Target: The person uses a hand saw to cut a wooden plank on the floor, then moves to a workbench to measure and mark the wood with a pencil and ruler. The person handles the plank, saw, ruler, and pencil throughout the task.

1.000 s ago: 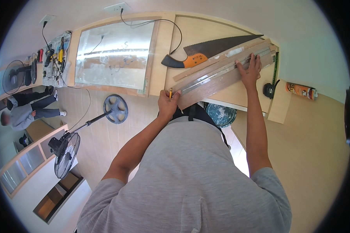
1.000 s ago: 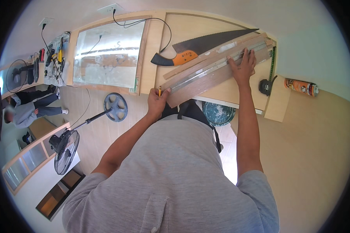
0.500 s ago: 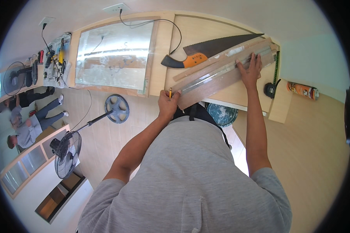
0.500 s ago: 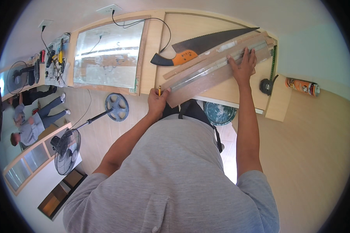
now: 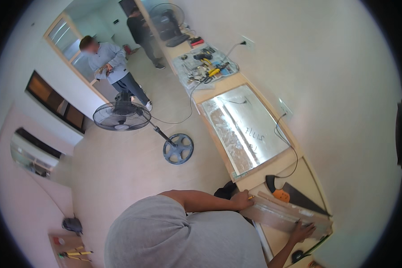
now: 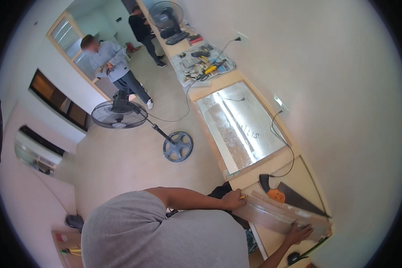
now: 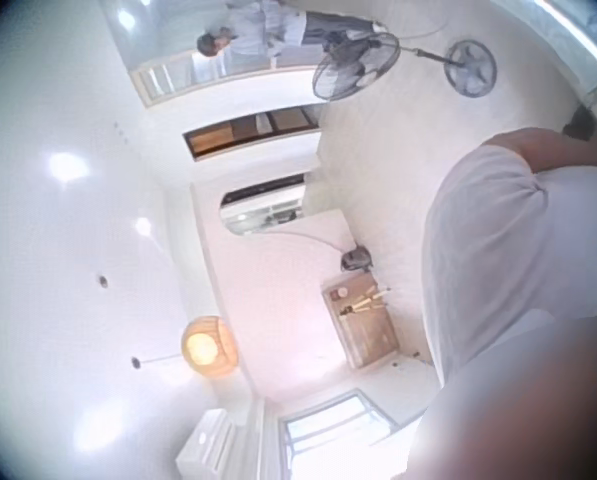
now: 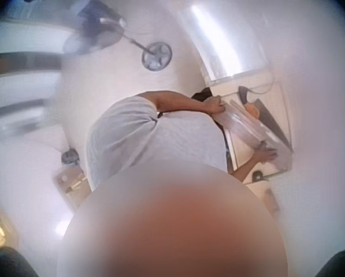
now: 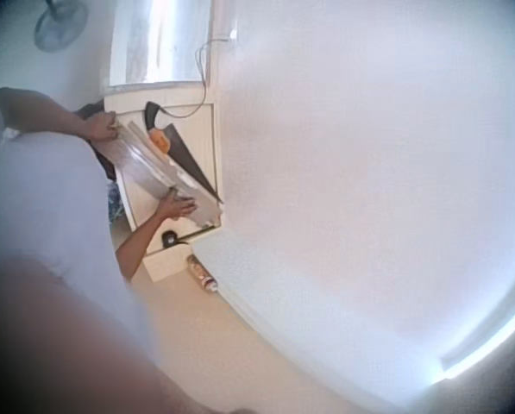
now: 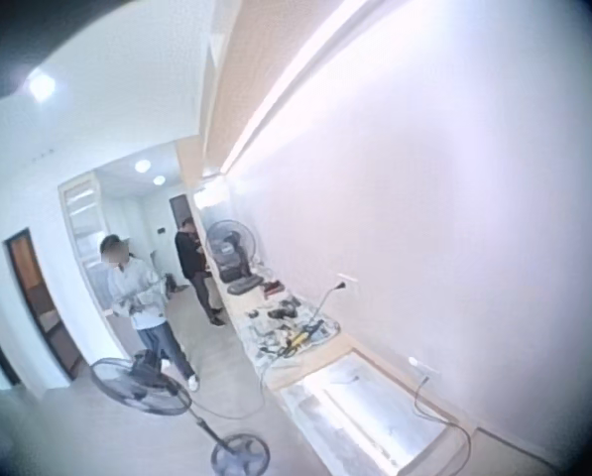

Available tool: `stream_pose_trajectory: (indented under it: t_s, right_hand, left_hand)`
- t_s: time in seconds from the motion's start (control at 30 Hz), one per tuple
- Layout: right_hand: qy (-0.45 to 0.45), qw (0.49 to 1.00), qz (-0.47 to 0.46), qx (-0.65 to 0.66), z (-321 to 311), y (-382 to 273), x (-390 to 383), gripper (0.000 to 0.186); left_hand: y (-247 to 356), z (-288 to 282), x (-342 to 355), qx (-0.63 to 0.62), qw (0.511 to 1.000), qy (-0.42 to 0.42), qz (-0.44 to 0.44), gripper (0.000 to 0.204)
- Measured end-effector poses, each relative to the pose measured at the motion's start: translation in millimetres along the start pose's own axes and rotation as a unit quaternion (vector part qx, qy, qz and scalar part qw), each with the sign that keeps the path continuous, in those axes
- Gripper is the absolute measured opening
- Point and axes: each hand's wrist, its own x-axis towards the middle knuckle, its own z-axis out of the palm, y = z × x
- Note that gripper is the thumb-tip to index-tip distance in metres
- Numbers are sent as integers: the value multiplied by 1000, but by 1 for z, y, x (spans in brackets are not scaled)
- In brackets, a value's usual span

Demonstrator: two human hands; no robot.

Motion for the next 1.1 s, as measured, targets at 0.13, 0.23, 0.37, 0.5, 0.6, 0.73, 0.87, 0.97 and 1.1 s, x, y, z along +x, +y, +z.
stream_pose_trajectory:
  t_s: [0.13, 0.23, 0.37, 0.5, 0.6, 0.73, 0.87, 0.97, 1.1]
  right_hand:
    - [-23, 999, 26, -42, -10, -12, 0, 88]
    - [-71, 993, 72, -61, -18, -22, -1, 89]
    - [-81, 985, 97, -121, -19, -30, 3, 90]
    - [-69, 982, 97, -146, -8, -26, 6, 90]
    - [-60, 983, 83, -151, -1, -21, 8, 91]
    - [-57, 985, 86, -137, 2, -14, 6, 92]
    - [-48, 993, 58, -96, -1, -12, 3, 92]
    - [-49, 992, 66, -94, -5, -15, 1, 93]
    - [-63, 992, 81, -75, -11, -19, 2, 93]
  left_hand:
    - [2, -4, 1, 11, 1000, -21, 5, 66]
    - [5, -9, 0, 17, 999, -37, -3, 67]
    - [9, -17, -2, 23, 998, -52, 2, 68]
    - [11, -20, -6, 33, 998, -51, 9, 67]
    - [13, -20, -6, 34, 998, -46, 7, 68]
    - [14, -18, -6, 29, 999, -36, 3, 67]
    - [6, -16, -4, 37, 999, -28, 15, 63]
    - [-3, -14, -1, 55, 998, -27, 35, 61]
    - [-8, -10, 1, 52, 997, -27, 45, 59]
